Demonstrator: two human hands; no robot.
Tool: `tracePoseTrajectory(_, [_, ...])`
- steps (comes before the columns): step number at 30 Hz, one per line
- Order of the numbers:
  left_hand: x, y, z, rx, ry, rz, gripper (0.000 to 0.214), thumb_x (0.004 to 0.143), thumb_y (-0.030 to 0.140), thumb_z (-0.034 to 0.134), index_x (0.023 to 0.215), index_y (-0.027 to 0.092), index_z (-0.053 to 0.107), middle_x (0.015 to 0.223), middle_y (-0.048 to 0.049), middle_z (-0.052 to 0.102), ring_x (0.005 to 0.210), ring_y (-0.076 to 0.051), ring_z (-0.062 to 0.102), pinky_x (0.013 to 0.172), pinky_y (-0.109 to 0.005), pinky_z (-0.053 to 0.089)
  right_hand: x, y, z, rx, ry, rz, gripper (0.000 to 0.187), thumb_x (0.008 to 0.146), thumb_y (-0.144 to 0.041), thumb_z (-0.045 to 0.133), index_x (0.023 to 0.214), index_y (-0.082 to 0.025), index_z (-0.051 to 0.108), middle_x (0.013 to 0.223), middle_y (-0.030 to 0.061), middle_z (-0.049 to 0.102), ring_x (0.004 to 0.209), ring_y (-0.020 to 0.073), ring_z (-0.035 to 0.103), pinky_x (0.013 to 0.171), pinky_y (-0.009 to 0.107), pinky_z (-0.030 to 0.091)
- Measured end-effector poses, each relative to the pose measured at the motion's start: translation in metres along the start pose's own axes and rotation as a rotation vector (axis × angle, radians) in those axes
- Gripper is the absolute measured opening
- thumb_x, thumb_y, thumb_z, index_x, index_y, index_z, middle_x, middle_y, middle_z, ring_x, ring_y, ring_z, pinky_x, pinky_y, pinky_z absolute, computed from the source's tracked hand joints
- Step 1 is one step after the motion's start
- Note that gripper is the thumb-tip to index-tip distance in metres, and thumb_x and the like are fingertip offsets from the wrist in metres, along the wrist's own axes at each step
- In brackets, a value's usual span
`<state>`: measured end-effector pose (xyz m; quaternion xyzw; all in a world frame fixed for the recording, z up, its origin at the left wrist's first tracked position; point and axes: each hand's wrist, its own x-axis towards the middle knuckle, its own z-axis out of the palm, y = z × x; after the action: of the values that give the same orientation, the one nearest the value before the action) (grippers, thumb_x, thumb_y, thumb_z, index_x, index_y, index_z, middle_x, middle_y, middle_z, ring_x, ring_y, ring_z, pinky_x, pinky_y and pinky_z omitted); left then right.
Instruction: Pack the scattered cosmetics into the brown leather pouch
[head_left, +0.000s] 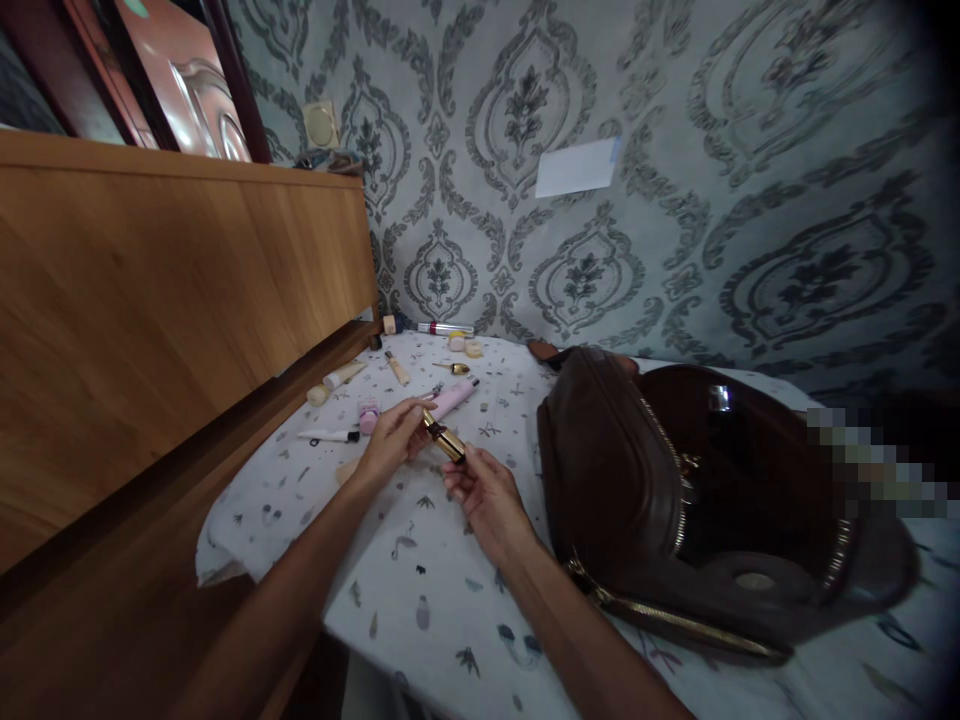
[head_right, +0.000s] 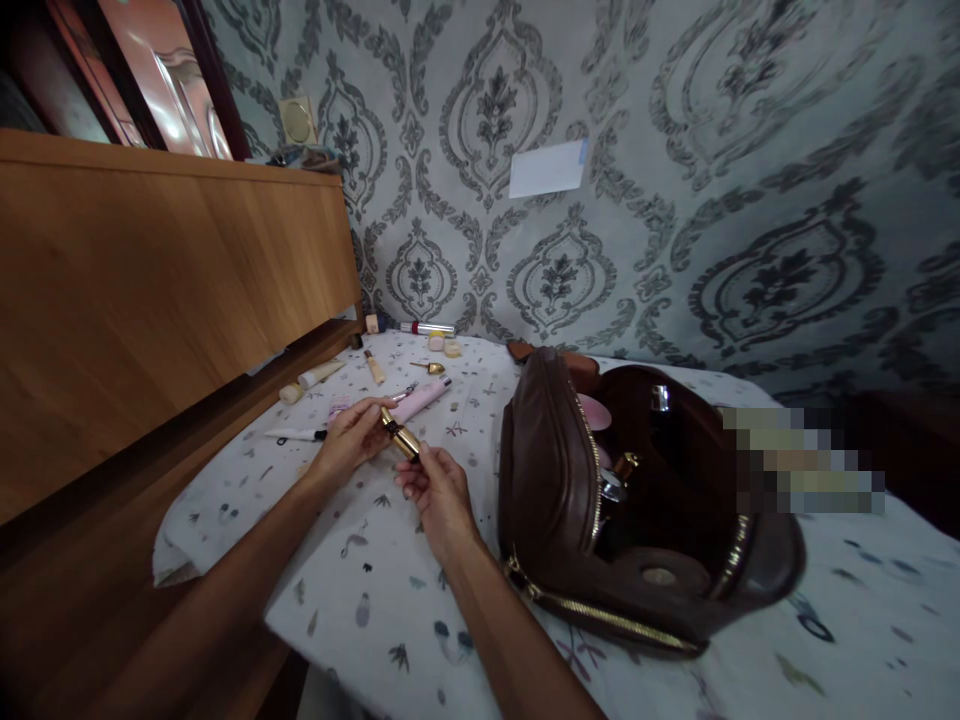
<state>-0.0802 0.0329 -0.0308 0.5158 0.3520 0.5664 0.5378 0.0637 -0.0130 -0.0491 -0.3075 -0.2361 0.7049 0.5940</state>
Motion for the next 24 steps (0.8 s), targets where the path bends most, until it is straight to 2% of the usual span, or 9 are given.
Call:
tracePoseTrajectory(3, [-0.0006,0.0027,0.0021,-0.027,0.028,-0.018,0.04,0.072,0.051,0.073,0.09,0.016,0.068,0.071,0.0022,0.054,0.057,-0.007,0.05,0.052,-0.017,0.04,0.0001,0.0003,0.0002,0.002,0.006,0.005,0.048,0.048,-0.046,0.09,0.07,-0.017,0.058,0.058,0.0026,0.068,0.045,0.0091,0.058,0.041,0.016,0.04])
tracePoseTrajectory(9, [0.0017,-0.0003,-0.0002,-0.108,0.041,-0.055,0.039,0.066,0.045,0.079,0.088,0.015,0.066,0.075,0.0026,0.057,0.067,-0.008,0.055,0.065,-0.019,0.047,-0.0004,0.0004,-0.0006,0.004,0.001,-0.007,0.046,0.052,-0.042,0.089,0.072,-0.018,0.056,0.061,0.0023,0.069,0.049,0.0098,0.06,0.044,0.016,0.041])
tracePoseTrajectory(15, [0.0018,-0.0032,-0.0034,-0.127,0.006,-0.064,0.036,0.068,0.042,0.078,0.092,0.017,0.065,0.079,0.0016,0.06,0.074,-0.01,0.058,0.071,-0.022,0.049,-0.0007,0.0002,-0.0024,0.001,0.004,-0.023,0.042,0.055,-0.04,0.088,0.074,-0.018,0.057,0.064,0.0023,0.07,0.051,0.0101,0.061,0.045,0.017,0.043])
tracePoseTrajectory(20, [0.0024,-0.001,-0.0014,-0.156,0.019,-0.067,0.037,0.065,0.041,0.08,0.088,0.017,0.065,0.077,0.0018,0.06,0.073,-0.01,0.059,0.07,-0.022,0.048,0.0008,0.0011,-0.0033,0.005,0.006,-0.041,0.041,0.055,-0.038,0.088,0.076,-0.019,0.059,0.065,0.0019,0.07,0.052,0.0102,0.062,0.046,0.017,0.043])
tracePoseTrajectory(24, [0.0029,0.003,0.0013,-0.114,0.05,-0.047,0.038,0.062,0.043,0.081,0.079,0.015,0.062,0.072,0.0024,0.059,0.065,-0.009,0.055,0.063,-0.02,0.046,0.0009,0.0012,-0.0023,-0.002,-0.013,-0.062,0.04,0.056,-0.034,0.088,0.08,-0.019,0.06,0.068,0.0016,0.071,0.056,0.0114,0.064,0.048,0.018,0.045])
